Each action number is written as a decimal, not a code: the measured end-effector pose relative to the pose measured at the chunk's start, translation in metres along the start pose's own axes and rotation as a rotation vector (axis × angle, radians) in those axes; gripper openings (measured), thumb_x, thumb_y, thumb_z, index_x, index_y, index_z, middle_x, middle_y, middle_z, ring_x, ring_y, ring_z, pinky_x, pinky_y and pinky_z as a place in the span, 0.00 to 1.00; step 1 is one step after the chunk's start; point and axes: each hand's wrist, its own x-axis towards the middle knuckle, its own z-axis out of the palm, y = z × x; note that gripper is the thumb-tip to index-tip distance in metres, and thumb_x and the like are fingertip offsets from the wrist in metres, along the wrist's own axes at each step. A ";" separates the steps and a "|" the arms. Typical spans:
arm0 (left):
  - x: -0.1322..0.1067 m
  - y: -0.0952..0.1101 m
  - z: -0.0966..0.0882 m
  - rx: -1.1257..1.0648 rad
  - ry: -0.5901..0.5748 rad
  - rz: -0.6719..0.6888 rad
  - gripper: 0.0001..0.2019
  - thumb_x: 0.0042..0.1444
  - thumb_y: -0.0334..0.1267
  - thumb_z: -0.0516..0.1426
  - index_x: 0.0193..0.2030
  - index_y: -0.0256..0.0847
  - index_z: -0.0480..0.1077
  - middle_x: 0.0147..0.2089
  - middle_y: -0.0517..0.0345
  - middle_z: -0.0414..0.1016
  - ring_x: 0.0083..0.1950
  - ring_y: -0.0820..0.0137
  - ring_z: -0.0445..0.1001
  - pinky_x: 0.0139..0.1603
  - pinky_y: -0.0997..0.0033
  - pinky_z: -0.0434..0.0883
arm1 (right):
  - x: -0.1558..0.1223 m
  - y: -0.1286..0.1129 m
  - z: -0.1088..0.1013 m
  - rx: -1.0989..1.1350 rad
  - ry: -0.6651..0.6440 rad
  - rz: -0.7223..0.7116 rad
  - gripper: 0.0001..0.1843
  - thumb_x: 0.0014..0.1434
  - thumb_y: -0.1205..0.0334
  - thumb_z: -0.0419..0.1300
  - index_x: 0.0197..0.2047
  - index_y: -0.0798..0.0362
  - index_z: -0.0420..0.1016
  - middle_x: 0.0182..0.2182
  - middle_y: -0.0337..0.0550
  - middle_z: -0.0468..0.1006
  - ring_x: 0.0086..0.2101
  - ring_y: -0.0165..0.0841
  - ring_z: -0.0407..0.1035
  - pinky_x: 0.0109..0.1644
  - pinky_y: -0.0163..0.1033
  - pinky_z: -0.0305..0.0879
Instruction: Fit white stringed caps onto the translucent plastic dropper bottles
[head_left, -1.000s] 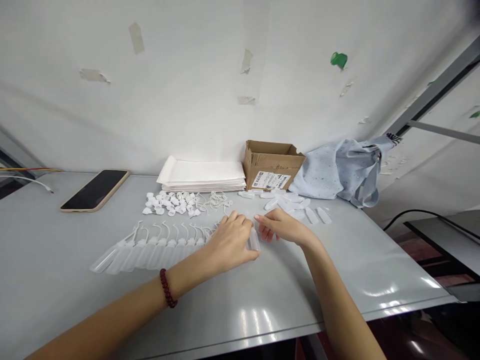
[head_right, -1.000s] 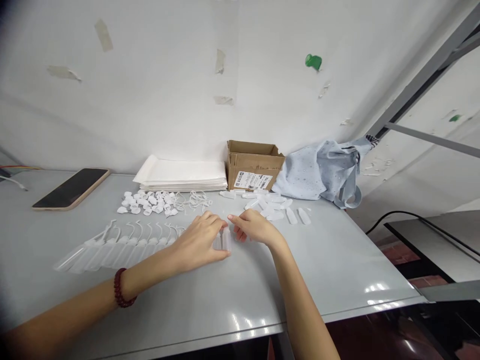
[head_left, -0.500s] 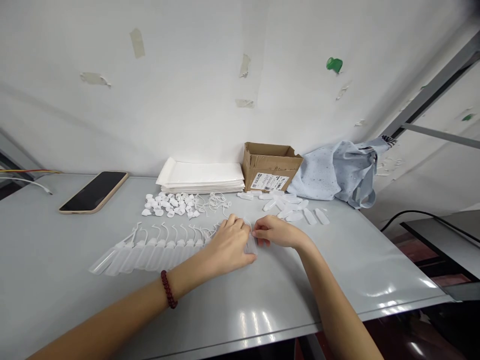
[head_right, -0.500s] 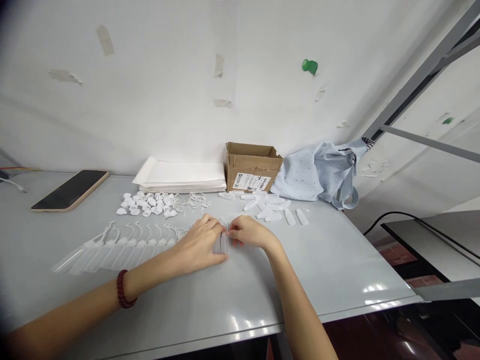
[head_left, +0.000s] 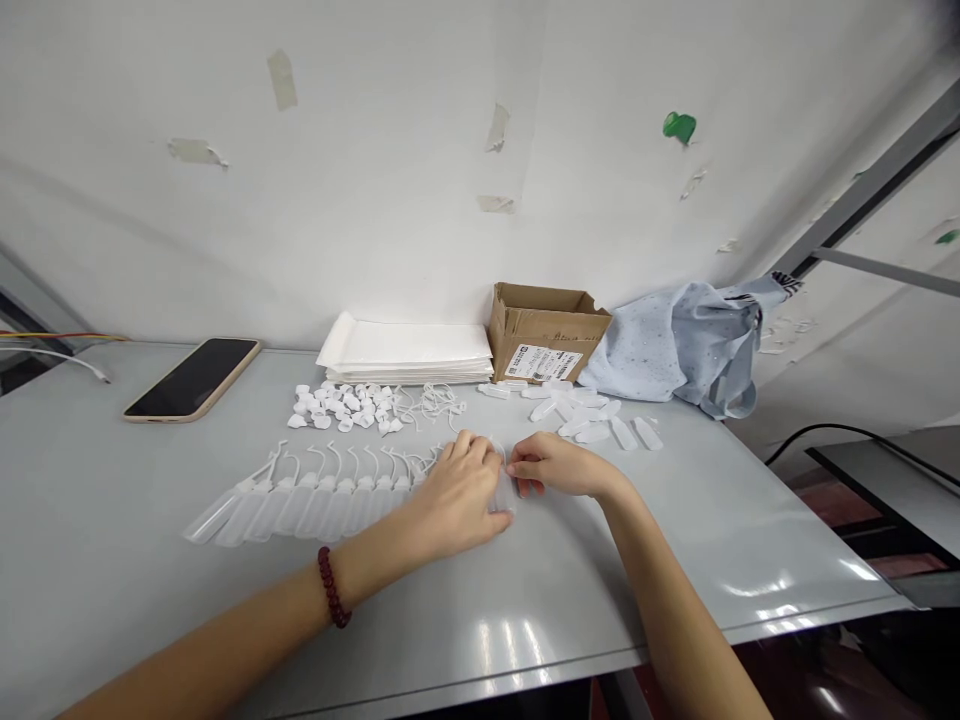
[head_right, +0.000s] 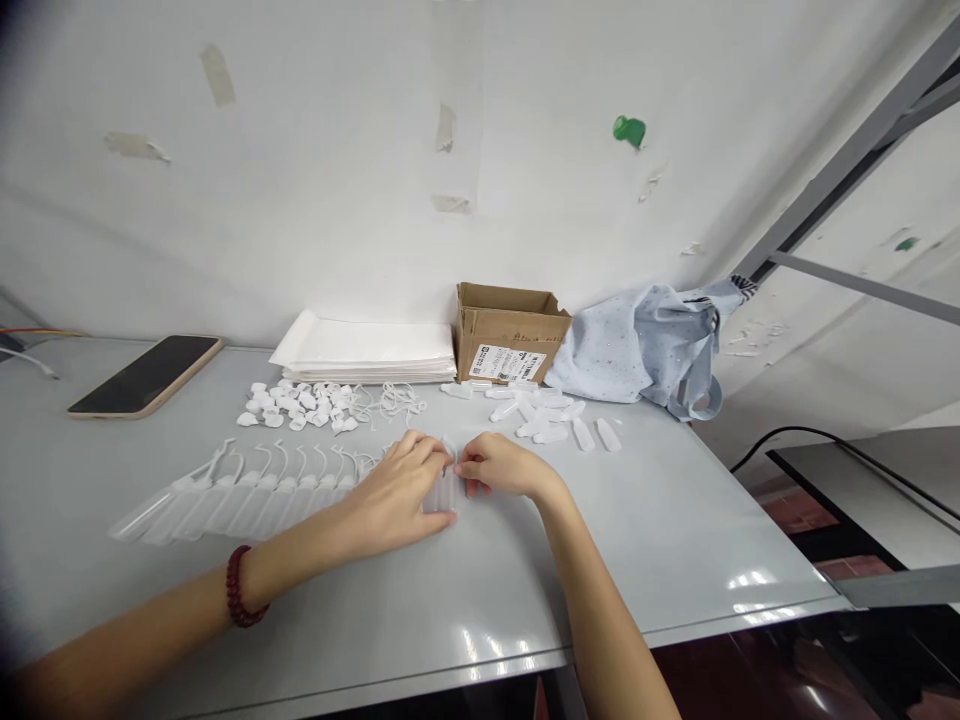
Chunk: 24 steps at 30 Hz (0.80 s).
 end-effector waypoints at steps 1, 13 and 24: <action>-0.001 0.000 0.000 0.003 0.000 -0.002 0.17 0.51 0.42 0.58 0.45 0.33 0.68 0.48 0.46 0.68 0.52 0.54 0.61 0.53 0.56 0.64 | 0.000 0.000 0.000 -0.002 -0.001 -0.001 0.10 0.56 0.63 0.53 0.24 0.55 0.68 0.22 0.39 0.74 0.23 0.28 0.63 0.31 0.35 0.60; -0.011 -0.026 -0.022 -0.101 0.212 -0.107 0.15 0.59 0.37 0.49 0.48 0.34 0.69 0.49 0.45 0.73 0.54 0.56 0.64 0.54 0.54 0.64 | -0.002 0.001 -0.002 -0.017 0.008 0.013 0.13 0.57 0.61 0.52 0.23 0.55 0.67 0.24 0.41 0.76 0.23 0.29 0.64 0.31 0.36 0.59; -0.012 -0.058 -0.061 -0.133 -0.020 -0.302 0.10 0.50 0.36 0.51 0.23 0.40 0.71 0.27 0.59 0.76 0.29 0.67 0.72 0.28 0.71 0.64 | -0.003 0.000 -0.004 0.035 0.022 0.049 0.12 0.58 0.61 0.52 0.25 0.55 0.69 0.25 0.42 0.77 0.23 0.27 0.64 0.28 0.33 0.59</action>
